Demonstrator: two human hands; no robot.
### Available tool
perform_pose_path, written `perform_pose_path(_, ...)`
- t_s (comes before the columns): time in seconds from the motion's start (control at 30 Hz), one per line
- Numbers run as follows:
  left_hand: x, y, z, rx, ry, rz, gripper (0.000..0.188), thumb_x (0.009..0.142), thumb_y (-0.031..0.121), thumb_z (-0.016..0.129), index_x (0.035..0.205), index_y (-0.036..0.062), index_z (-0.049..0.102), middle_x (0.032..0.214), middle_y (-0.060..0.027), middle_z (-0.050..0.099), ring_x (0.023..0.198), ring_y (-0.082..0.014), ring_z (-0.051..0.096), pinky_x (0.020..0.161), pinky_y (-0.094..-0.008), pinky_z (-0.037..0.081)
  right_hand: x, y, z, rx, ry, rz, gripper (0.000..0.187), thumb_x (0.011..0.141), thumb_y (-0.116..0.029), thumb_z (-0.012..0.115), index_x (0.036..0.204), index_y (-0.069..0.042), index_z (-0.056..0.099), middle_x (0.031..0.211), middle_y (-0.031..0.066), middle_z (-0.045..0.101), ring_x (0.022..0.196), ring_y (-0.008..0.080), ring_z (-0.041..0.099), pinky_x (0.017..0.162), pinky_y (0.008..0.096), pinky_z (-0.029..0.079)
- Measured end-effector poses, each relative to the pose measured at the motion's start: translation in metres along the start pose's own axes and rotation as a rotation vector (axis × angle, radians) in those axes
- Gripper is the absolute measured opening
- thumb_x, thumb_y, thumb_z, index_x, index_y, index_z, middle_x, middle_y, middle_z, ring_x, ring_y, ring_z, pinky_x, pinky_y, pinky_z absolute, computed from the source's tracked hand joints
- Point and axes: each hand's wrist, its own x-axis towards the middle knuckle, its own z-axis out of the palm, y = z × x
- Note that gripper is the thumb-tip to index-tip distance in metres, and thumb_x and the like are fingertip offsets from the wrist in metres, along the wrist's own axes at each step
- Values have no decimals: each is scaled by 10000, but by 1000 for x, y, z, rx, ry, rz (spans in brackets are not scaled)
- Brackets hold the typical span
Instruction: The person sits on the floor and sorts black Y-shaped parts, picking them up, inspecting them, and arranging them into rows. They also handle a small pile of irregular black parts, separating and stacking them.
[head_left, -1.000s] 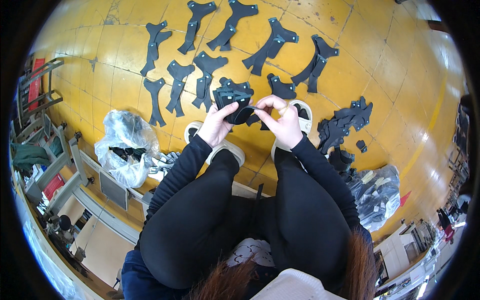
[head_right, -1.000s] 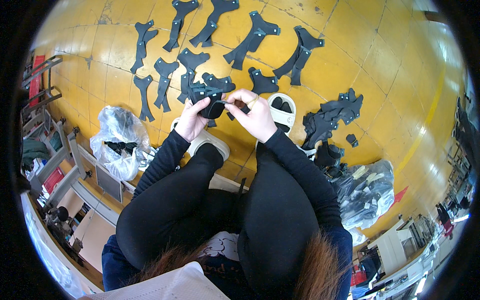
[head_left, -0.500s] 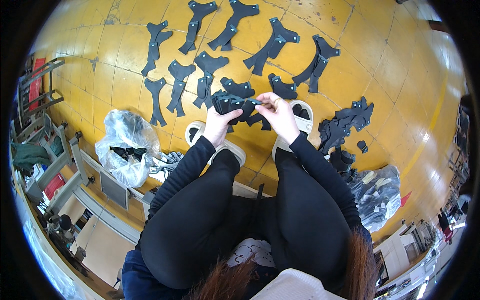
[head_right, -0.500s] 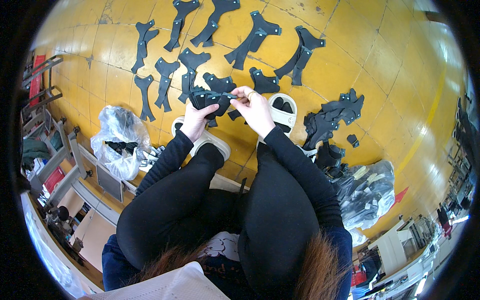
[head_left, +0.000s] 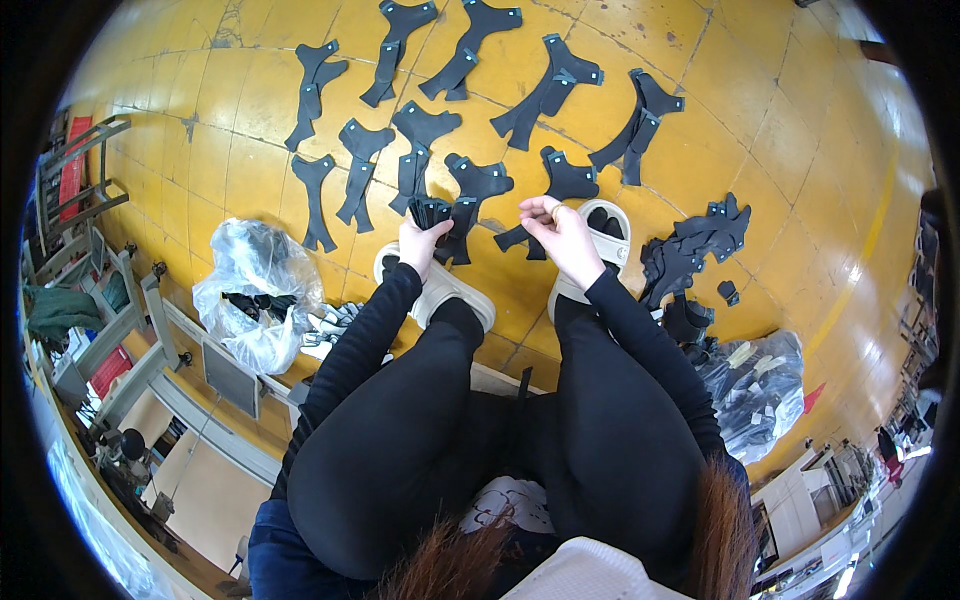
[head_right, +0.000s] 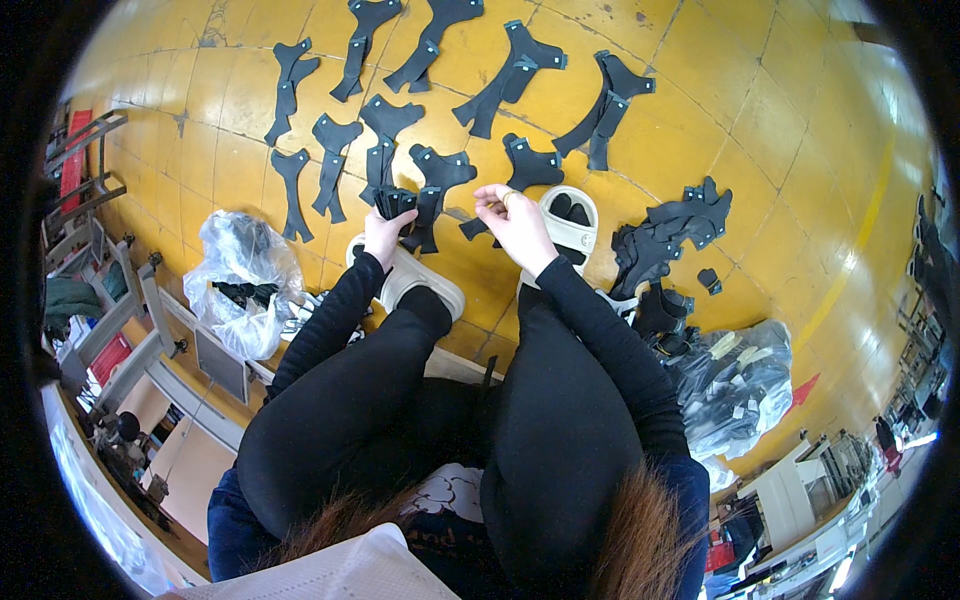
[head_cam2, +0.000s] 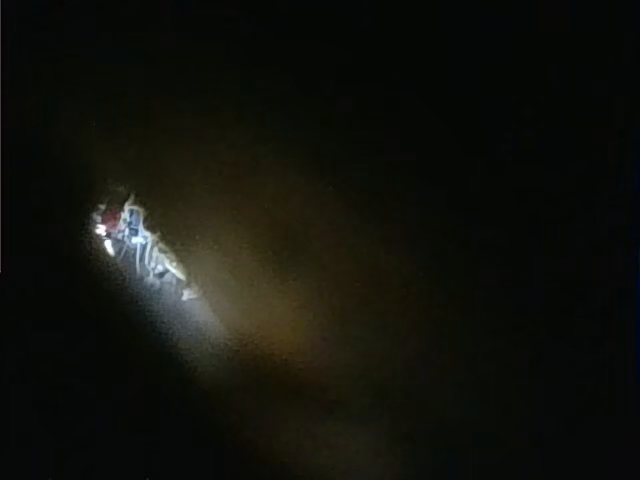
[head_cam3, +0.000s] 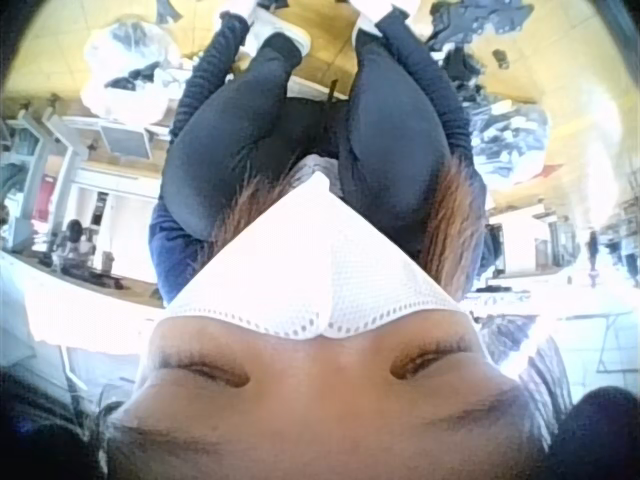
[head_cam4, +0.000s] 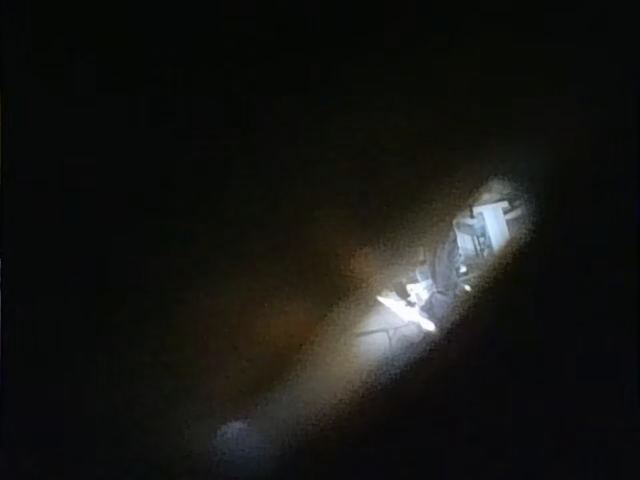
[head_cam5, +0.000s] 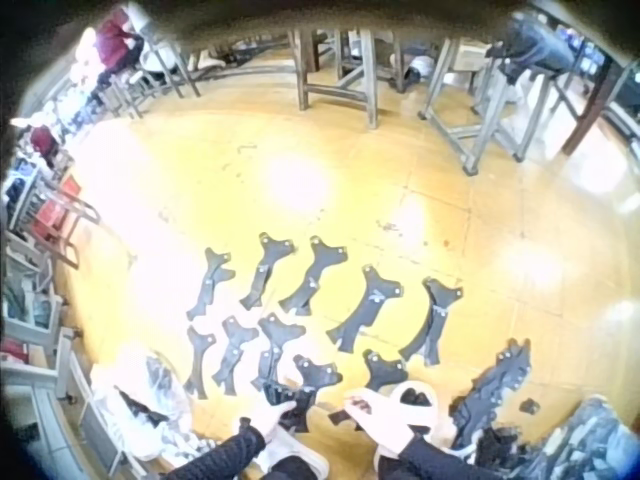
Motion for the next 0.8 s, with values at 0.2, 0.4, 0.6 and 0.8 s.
perform_pose_path(0.2,-25,33,14,-230,17,-32,178,859,84,655,1025,23,632,930,-66,694,770,-136,640,720,-266,511,0,-12,-3,-51,-28,15,232,881,-98,612,1097,-16,618,937,36,644,833,101,591,756,237,463)
perform_pose_path(0.4,-59,86,43,-537,-453,-168,256,920,100,588,1154,-3,571,1096,-98,652,964,-188,645,864,-316,515,8,-42,-2,-144,-2,-351,262,837,-140,654,1085,-58,648,998,110,625,864,264,625,772,333,489)
perform_pose_path(0.6,-58,88,49,-573,-471,-180,267,920,120,602,1159,5,573,1094,-79,647,962,-155,641,866,-305,515,4,-53,-3,-164,-75,-179,284,782,-110,704,1024,8,612,1005,101,618,863,226,621,747,310,487)
perform_pose_path(0.8,-62,107,50,-720,-489,-283,293,961,217,539,1152,-2,575,1095,-112,646,990,-188,636,899,-334,505,-1,-36,-2,54,-22,-239,236,762,-67,721,958,11,613,1000,66,629,850,151,621,727,272,492)
